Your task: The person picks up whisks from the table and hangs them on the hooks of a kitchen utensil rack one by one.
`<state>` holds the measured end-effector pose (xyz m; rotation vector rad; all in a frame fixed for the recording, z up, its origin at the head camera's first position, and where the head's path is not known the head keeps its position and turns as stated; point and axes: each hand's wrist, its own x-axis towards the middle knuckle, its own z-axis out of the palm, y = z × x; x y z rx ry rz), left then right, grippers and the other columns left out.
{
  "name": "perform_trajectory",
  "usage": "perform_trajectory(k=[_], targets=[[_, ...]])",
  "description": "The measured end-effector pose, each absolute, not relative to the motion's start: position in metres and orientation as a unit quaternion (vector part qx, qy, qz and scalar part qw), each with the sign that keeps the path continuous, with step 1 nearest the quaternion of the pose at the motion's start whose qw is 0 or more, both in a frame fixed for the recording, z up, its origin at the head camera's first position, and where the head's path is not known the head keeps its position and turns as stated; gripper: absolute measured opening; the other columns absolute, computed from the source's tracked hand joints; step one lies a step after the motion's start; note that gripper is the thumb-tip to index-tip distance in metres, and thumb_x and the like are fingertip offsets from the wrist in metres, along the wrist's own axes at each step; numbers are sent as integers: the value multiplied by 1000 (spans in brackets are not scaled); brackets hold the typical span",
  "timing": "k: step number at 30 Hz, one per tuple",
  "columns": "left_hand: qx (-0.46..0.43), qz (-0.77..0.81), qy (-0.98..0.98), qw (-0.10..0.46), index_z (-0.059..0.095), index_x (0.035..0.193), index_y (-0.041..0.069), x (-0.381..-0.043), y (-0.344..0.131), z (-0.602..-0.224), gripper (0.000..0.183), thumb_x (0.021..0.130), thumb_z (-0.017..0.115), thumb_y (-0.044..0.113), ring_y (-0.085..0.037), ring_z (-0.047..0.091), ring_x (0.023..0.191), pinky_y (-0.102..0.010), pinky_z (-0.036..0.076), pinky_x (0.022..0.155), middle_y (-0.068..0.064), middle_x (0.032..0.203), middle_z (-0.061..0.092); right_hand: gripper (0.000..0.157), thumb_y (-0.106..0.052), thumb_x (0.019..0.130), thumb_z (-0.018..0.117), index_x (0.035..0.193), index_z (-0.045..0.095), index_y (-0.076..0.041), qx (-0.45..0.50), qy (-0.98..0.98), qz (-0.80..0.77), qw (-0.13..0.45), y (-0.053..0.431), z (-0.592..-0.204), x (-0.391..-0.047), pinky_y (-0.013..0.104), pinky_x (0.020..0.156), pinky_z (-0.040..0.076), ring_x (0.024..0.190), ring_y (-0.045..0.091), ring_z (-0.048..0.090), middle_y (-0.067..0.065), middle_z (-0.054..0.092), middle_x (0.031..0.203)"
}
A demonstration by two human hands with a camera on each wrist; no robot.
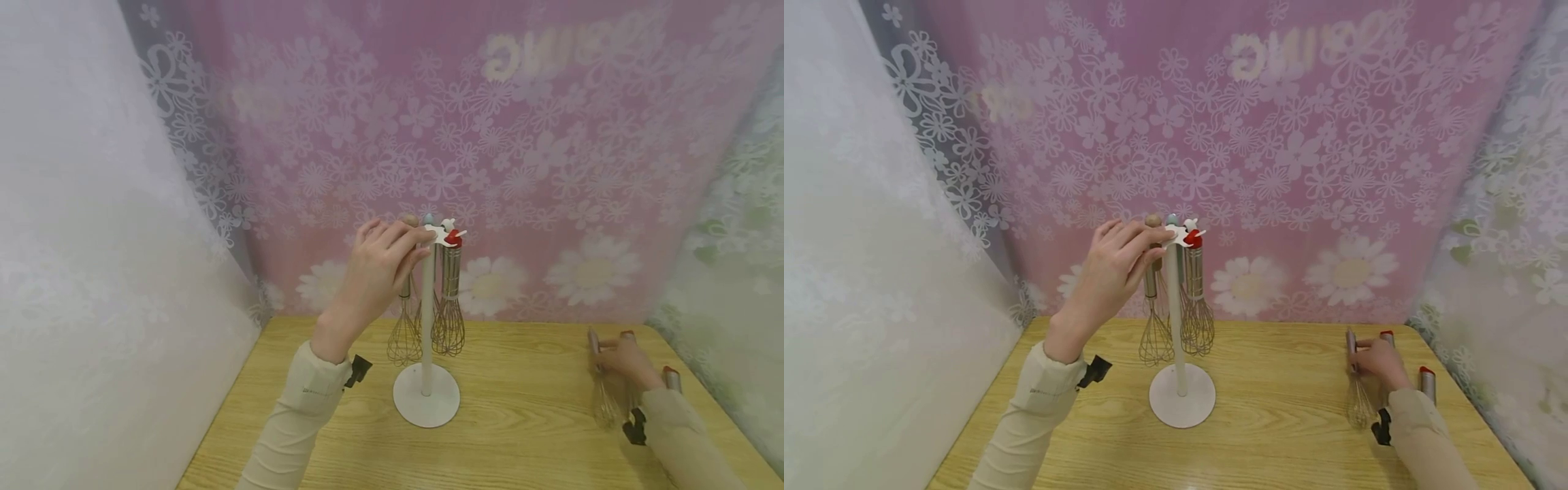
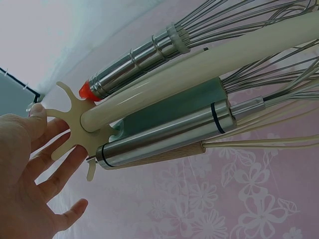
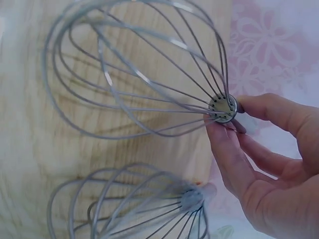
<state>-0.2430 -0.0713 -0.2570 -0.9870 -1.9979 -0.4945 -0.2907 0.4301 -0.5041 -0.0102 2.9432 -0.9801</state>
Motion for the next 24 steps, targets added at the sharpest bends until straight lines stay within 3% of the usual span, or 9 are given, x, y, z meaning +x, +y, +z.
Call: perform_trajectory(k=[1, 5, 11, 15, 24], targets=[[-393, -197, -796, 417, 72, 118, 13, -243, -71, -257, 22, 101, 63, 25, -21, 63, 117, -50, 36, 113, -3, 114, 71, 59, -31, 101, 54, 129, 55, 21, -2, 950, -312, 19, 429, -502, -291, 55, 83, 55, 96, 42, 69, 34, 69, 109], [-393, -196, -795, 418, 72, 118, 13, -243, -71, -258, 22, 101, 64, 25, -21, 64, 115, -49, 37, 113, -3, 114, 71, 58, -25, 101, 56, 136, 48, 20, 0, 945, -326, 11, 423, -499, -291, 56, 84, 56, 88, 35, 74, 36, 67, 113], [-390, -197, -796, 419, 72, 118, 13, -243, -71, -258, 22, 102, 63, 24, -21, 64, 113, -49, 36, 113, -3, 113, 71, 63, -13, 98, 63, 141, 37, 23, -9, 928, -371, -11, 413, -492, -289, 40, 72, 61, 80, 28, 75, 42, 61, 118], [-389, -198, -795, 422, 72, 118, 13, -244, -69, -258, 22, 101, 63, 25, -21, 65, 111, -49, 35, 114, -3, 112, 71, 61, -6, 94, 65, 139, 38, 25, -12, 926, -376, -39, 405, -489, -290, 35, 67, 61, 80, 34, 74, 44, 60, 116], [-382, -204, -793, 428, 73, 115, 14, -246, -66, -260, 21, 99, 66, 26, -21, 63, 100, -48, 36, 111, -1, 106, 70, 59, -14, 89, 71, 138, 51, 11, 1, 949, -297, -106, 388, -483, -291, 35, 63, 50, 93, 48, 67, 32, 67, 115]])
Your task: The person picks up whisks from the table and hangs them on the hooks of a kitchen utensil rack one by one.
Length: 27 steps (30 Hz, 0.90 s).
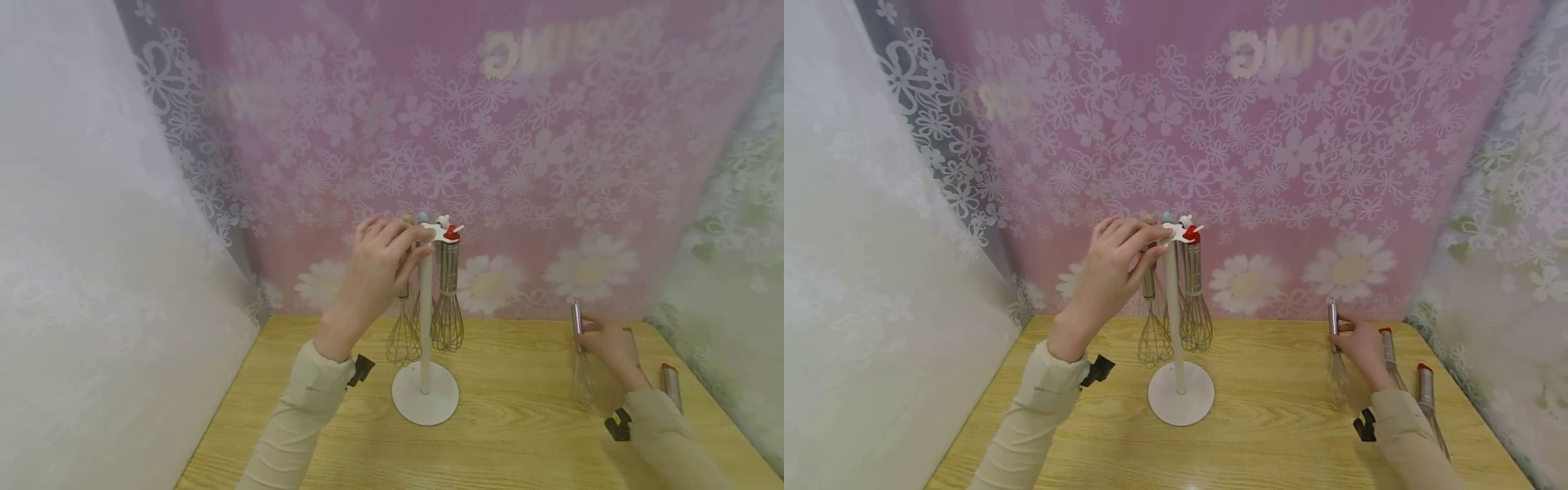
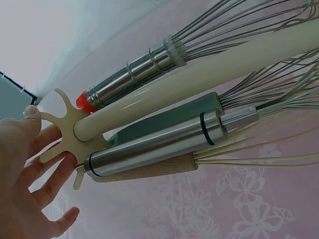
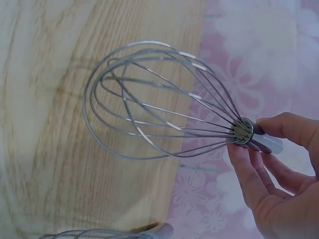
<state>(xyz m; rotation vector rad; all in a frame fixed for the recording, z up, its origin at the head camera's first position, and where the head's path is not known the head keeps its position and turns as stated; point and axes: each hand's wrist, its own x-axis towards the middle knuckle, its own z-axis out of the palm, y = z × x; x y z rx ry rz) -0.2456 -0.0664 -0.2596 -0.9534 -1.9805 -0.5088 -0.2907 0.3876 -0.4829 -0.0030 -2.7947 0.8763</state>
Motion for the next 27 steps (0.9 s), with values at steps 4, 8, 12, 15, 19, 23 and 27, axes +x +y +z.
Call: perform_trajectory(k=[4, 8, 12, 15, 19, 23, 27], targets=[[-379, -206, -791, 434, 73, 115, 14, -246, -66, -260, 22, 99, 66, 28, -21, 62, 98, -48, 36, 111, -1, 105, 70, 60, -8, 90, 70, 141, 47, 14, 4, -938, 328, 114, 379, -480, -292, 29, 58, 54, 79, 36, 70, 39, 62, 118], [-379, -208, -789, 438, 73, 115, 14, -246, -65, -261, 22, 99, 66, 28, -21, 62, 97, -48, 37, 111, -1, 105, 70, 60, -4, 91, 69, 141, 45, 16, 7, -928, 351, 128, 372, -478, -291, 28, 51, 53, 69, 28, 71, 43, 58, 118], [-380, -208, -788, 437, 73, 115, 14, -247, -65, -262, 22, 99, 66, 28, -21, 62, 98, -48, 37, 111, -1, 106, 70, 61, -5, 92, 69, 143, 43, 15, 9, -922, 359, 146, 364, -476, -287, 28, 50, 53, 78, 40, 72, 43, 58, 119], [-380, -207, -789, 437, 72, 115, 14, -246, -65, -261, 22, 99, 66, 28, -21, 62, 98, -49, 37, 111, -1, 106, 70, 60, -4, 92, 70, 143, 45, 14, 12, -917, 360, 172, 359, -475, -285, 26, 51, 53, 86, 48, 70, 42, 59, 118], [-379, -206, -790, 435, 72, 115, 14, -245, -65, -261, 22, 99, 66, 28, -21, 61, 97, -49, 37, 111, -1, 106, 69, 57, -5, 92, 72, 141, 48, 12, 6, -910, 361, 205, 353, -474, -284, 24, 50, 52, 90, 51, 69, 39, 61, 118], [-379, -207, -793, 430, 72, 116, 14, -245, -65, -261, 22, 100, 65, 28, -21, 61, 97, -50, 35, 112, -1, 106, 69, 57, -7, 93, 72, 143, 49, 8, -7, -905, 370, 209, 346, -472, -284, 23, 52, 52, 96, 50, 68, 36, 61, 120], [-378, -207, -796, 426, 72, 116, 14, -245, -65, -262, 22, 100, 65, 28, -20, 61, 98, -50, 33, 114, -1, 106, 68, 59, -9, 94, 71, 146, 48, 4, -16, -903, 379, 202, 340, -467, -283, 24, 54, 53, 100, 50, 66, 34, 60, 123]])
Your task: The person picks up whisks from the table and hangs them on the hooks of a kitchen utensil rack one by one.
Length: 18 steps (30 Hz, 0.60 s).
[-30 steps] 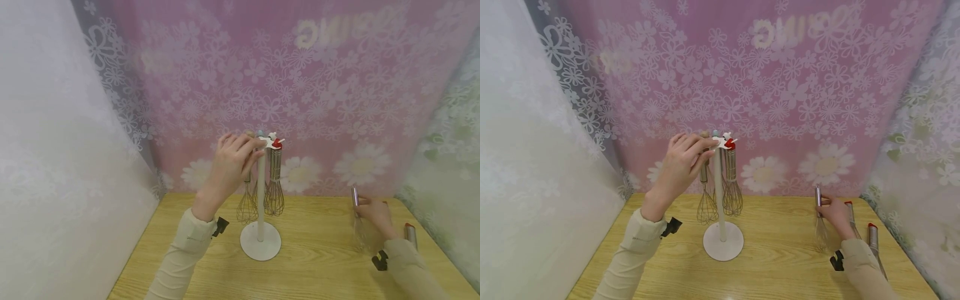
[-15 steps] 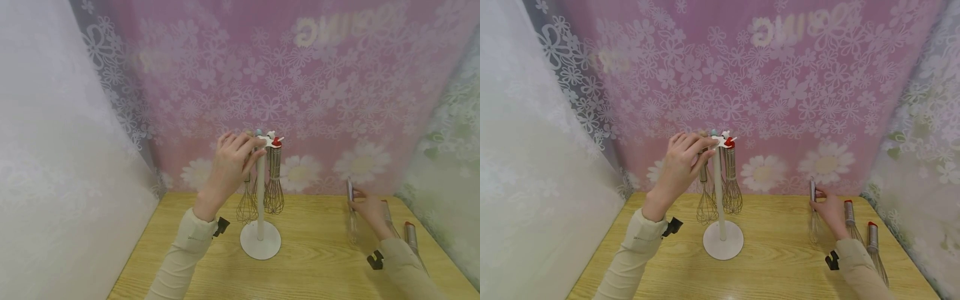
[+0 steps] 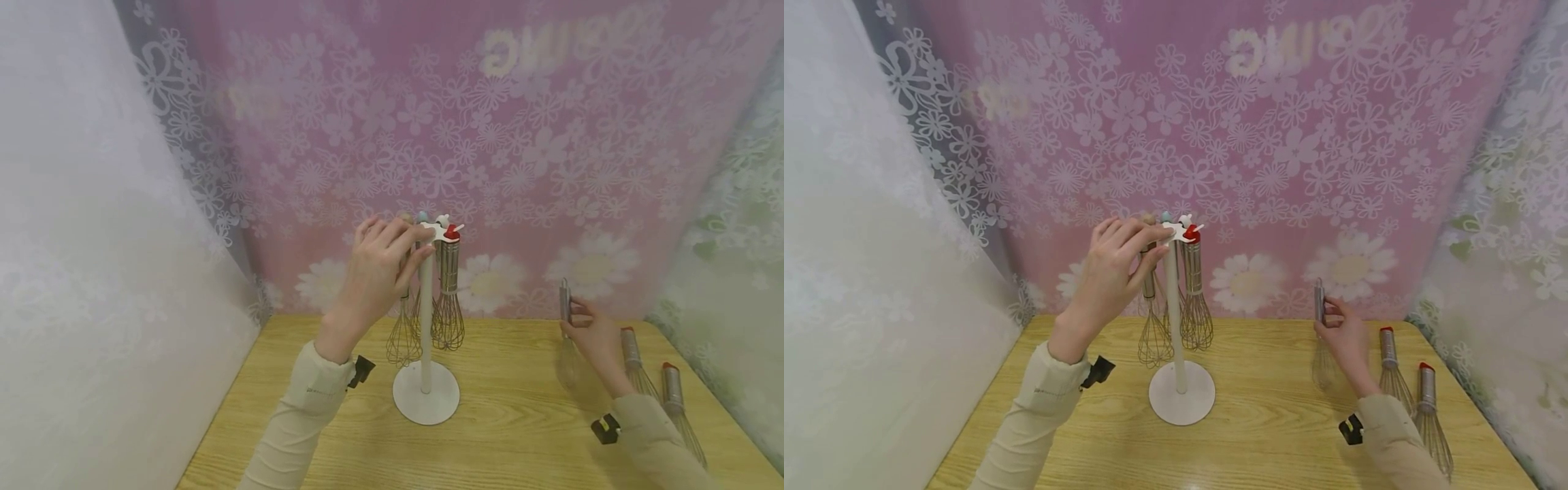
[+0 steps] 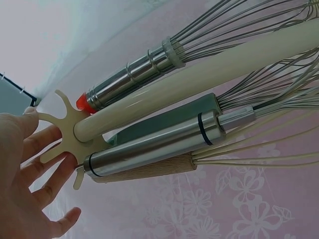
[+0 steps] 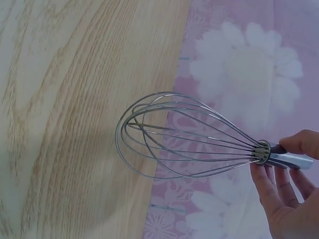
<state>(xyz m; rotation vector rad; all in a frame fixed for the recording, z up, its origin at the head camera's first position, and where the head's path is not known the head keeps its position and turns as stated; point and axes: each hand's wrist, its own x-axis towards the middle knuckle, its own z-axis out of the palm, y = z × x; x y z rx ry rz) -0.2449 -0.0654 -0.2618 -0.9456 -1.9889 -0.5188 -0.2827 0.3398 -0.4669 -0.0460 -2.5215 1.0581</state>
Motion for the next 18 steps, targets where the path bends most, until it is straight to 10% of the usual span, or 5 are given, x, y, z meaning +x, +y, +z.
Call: perform_trajectory(k=[5, 12, 18], targets=[[-383, -207, -792, 429, 72, 117, 14, -244, -66, -262, 20, 102, 62, 24, -22, 61, 101, -51, 37, 110, -2, 109, 68, 58, -6, 93, 72, 145, 49, 4, -11, -890, 400, 217, 330, -462, -280, 18, 56, 52, 99, 48, 66, 34, 60, 123], [-386, -204, -796, 420, 70, 122, 13, -243, -68, -263, 24, 105, 56, 22, -23, 61, 107, -50, 37, 111, -4, 116, 69, 58, 1, 91, 71, 145, 49, 4, 10, -863, 442, 245, 322, -463, -279, 12, 57, 49, 77, -22, 46, 32, 59, 121], [-391, -198, -796, 417, 69, 125, 13, -244, -71, -262, 24, 105, 56, 20, -24, 62, 110, -49, 35, 113, -4, 117, 70, 56, 2, 90, 72, 142, 52, 5, 29, -856, 439, 271, 315, -463, -278, 10, 58, 48, 78, -21, 48, 30, 61, 120]])
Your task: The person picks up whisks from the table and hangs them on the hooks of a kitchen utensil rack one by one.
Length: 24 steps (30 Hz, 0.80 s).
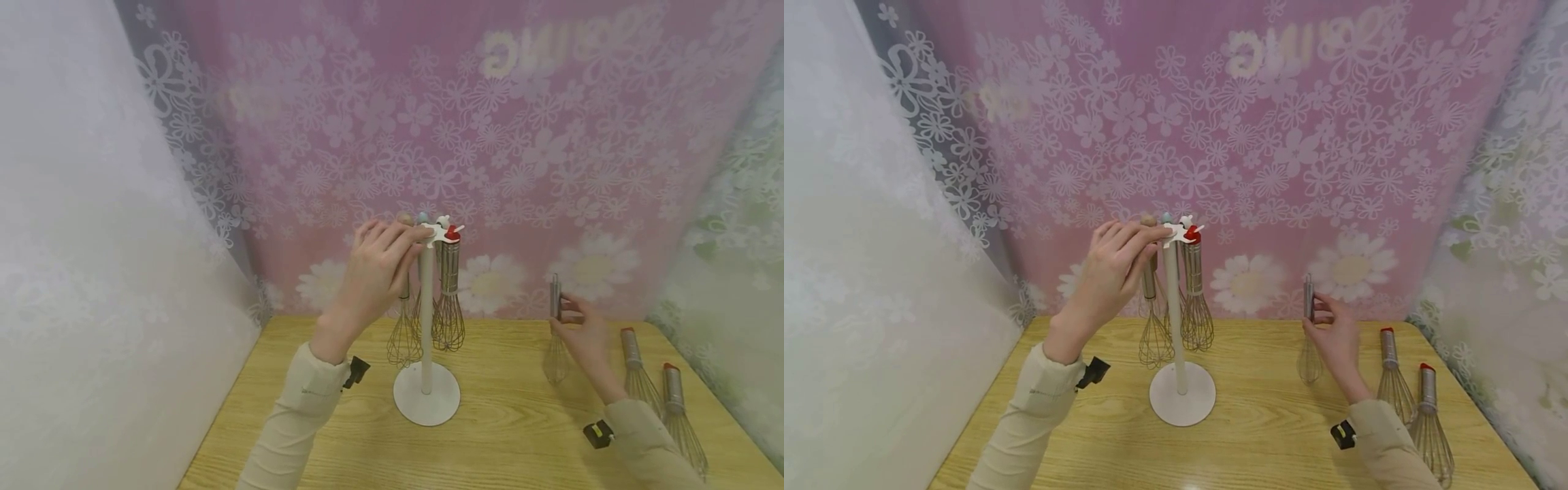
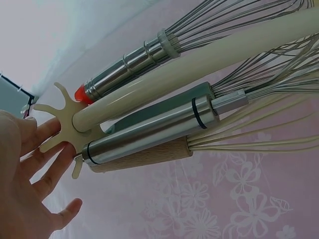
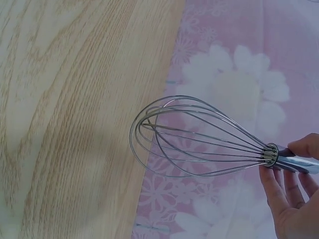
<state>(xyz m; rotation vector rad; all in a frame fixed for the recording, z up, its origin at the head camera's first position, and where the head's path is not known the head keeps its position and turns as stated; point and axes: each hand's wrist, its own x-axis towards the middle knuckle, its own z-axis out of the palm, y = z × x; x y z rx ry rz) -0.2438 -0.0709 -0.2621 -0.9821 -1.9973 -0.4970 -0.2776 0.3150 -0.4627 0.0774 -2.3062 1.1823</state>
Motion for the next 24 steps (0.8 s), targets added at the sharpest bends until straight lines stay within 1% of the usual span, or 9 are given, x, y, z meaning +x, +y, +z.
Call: perform_trajectory(k=[6, 11, 13, 20, 24], targets=[[-398, -178, -800, 413, 68, 126, 13, -244, -72, -259, 27, 102, 62, 23, -24, 62, 116, -50, 35, 113, -5, 119, 70, 55, 1, 89, 75, 141, 55, 3, 39, -855, 431, 286, 307, -459, -273, 8, 60, 47, 80, -19, 49, 29, 63, 119], [-405, -165, -801, 409, 68, 126, 12, -244, -74, -257, 29, 100, 66, 24, -24, 63, 115, -50, 36, 112, -6, 119, 70, 56, -2, 90, 75, 143, 55, -1, 46, -855, 432, 283, 299, -452, -268, 9, 61, 49, 84, -7, 56, 26, 64, 121], [-406, -166, -800, 409, 69, 126, 12, -245, -74, -256, 29, 100, 66, 24, -24, 64, 113, -49, 36, 113, -5, 118, 70, 57, -1, 90, 75, 143, 55, -1, 47, -854, 434, 283, 297, -450, -267, 9, 62, 49, 85, -4, 57, 26, 64, 121], [-406, -166, -794, 422, 71, 121, 13, -247, -75, -257, 23, 101, 65, 22, -22, 66, 105, -48, 38, 112, -4, 112, 71, 57, 2, 89, 75, 142, 56, 0, 59, -844, 450, 285, 287, -446, -262, 8, 62, 49, 84, -16, 53, 27, 64, 120], [-401, -163, -792, 430, 72, 120, 14, -248, -74, -257, 22, 101, 65, 22, -22, 67, 104, -48, 39, 111, -3, 111, 71, 57, 3, 88, 74, 142, 55, 1, 66, -839, 456, 289, 282, -443, -258, 5, 66, 48, 86, -15, 53, 27, 63, 120]])
